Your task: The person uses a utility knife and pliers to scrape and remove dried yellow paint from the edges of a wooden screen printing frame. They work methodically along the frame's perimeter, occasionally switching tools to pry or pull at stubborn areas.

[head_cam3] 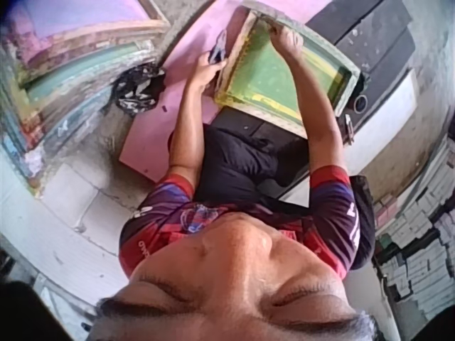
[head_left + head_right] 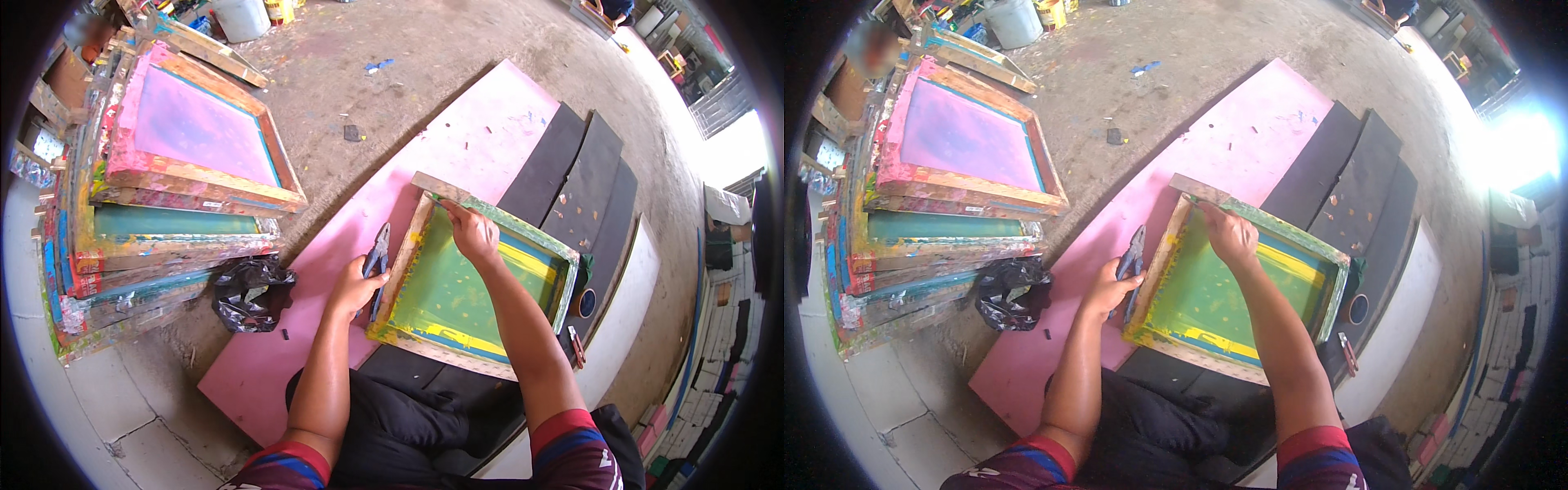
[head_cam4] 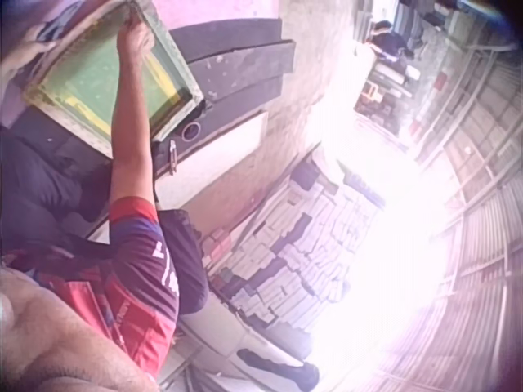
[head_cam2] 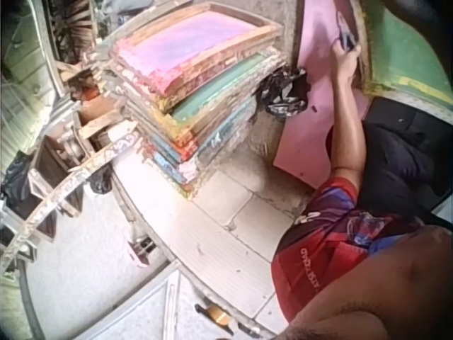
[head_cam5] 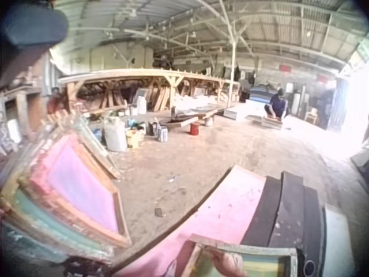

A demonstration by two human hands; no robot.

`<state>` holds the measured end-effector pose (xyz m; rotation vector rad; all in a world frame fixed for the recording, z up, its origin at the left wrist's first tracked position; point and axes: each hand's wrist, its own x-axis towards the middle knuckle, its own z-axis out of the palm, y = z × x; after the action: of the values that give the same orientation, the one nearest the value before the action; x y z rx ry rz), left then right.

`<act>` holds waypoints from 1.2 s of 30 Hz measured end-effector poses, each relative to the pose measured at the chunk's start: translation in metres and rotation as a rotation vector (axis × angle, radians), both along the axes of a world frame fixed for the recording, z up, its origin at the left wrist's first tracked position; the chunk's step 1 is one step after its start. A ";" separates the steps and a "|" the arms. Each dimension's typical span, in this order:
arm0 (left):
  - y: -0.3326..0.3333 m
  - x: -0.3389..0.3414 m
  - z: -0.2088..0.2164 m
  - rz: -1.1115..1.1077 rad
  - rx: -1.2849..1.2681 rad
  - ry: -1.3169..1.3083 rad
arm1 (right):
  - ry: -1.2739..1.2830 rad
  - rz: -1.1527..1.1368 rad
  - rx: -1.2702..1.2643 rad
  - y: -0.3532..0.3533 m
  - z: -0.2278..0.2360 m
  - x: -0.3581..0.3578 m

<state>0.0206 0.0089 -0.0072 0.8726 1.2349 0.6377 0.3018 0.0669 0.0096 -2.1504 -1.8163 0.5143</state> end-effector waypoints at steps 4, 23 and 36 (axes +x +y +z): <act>0.000 0.003 0.000 0.008 0.012 0.002 | 0.149 0.049 0.143 0.002 -0.016 0.009; 0.000 0.004 -0.002 0.026 -0.003 -0.006 | 0.374 -0.047 -0.071 -0.027 -0.007 0.019; -0.003 0.003 0.001 0.018 0.015 -0.031 | -0.038 -0.006 -0.051 -0.037 0.034 -0.014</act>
<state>0.0234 0.0057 -0.0060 0.8614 1.2125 0.6734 0.2875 0.0294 0.0434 -2.2127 -1.8348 0.5269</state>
